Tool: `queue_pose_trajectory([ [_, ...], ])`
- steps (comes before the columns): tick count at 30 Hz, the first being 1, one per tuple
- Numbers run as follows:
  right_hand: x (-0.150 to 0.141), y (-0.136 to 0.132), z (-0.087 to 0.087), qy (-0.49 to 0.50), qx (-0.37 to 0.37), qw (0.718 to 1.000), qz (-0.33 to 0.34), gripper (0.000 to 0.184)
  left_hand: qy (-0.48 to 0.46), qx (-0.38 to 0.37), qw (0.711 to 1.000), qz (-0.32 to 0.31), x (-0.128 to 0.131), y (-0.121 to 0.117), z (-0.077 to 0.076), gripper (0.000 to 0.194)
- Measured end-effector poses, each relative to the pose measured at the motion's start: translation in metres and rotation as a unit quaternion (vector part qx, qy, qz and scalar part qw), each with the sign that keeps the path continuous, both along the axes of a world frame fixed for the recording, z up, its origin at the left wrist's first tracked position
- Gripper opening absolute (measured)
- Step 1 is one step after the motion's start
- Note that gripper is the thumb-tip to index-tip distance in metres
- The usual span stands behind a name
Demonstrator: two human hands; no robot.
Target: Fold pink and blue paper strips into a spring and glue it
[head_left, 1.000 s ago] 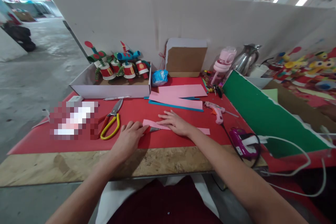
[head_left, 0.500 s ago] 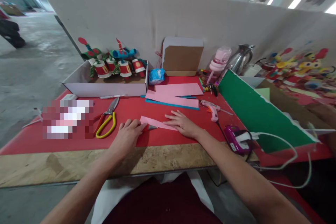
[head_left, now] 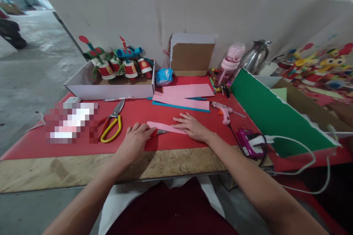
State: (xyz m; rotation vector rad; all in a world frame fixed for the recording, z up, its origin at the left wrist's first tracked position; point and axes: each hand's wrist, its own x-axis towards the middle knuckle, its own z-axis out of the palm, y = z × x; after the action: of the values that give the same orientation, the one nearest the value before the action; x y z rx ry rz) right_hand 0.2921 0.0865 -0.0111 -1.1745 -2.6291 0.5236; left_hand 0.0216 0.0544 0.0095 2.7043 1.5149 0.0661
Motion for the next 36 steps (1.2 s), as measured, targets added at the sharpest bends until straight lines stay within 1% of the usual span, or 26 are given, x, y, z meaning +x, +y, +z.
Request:
queue_pose_trajectory([
  [14, 0.0, -0.002, 0.001, 0.005, -0.005, 1.0, -0.01, 0.047, 0.019, -0.005, 0.999, -0.026, 0.012, -0.003, 0.003, 0.048],
  [17, -0.009, 0.001, 0.001, 0.006, -0.006, 1.0, -0.012, 0.045, 0.009, 0.006, 1.0, -0.025, 0.006, -0.002, 0.001, 0.047],
  [19, -0.02, 0.006, 0.002, 0.007, -0.007, 1.0, -0.021, 0.044, 0.006, 0.017, 1.0, -0.01, -0.002, 0.0, 0.0, 0.046],
  [23, -0.037, 0.014, 0.006, 0.024, -0.016, 0.998, -0.06, 0.039, 0.004, 0.032, 0.999, 0.013, -0.017, 0.008, 0.0, 0.045],
  [25, -0.036, 0.015, 0.006, 0.038, -0.02, 0.997, -0.068, 0.038, 0.001, 0.037, 0.999, 0.013, -0.021, 0.01, -0.001, 0.044],
  [29, -0.024, 0.011, 0.0, 0.059, -0.026, 0.997, -0.041, 0.035, 0.003, 0.038, 0.999, 0.01, -0.021, 0.01, -0.002, 0.043],
  [31, -0.019, 0.009, -0.003, 0.06, -0.027, 0.997, -0.037, 0.036, 0.009, 0.033, 0.999, 0.008, -0.019, 0.011, -0.002, 0.044],
  [36, -0.02, 0.009, -0.006, 0.063, -0.026, 0.997, -0.042, 0.038, 0.018, 0.014, 1.0, 0.007, -0.013, 0.012, 0.0, 0.045],
])
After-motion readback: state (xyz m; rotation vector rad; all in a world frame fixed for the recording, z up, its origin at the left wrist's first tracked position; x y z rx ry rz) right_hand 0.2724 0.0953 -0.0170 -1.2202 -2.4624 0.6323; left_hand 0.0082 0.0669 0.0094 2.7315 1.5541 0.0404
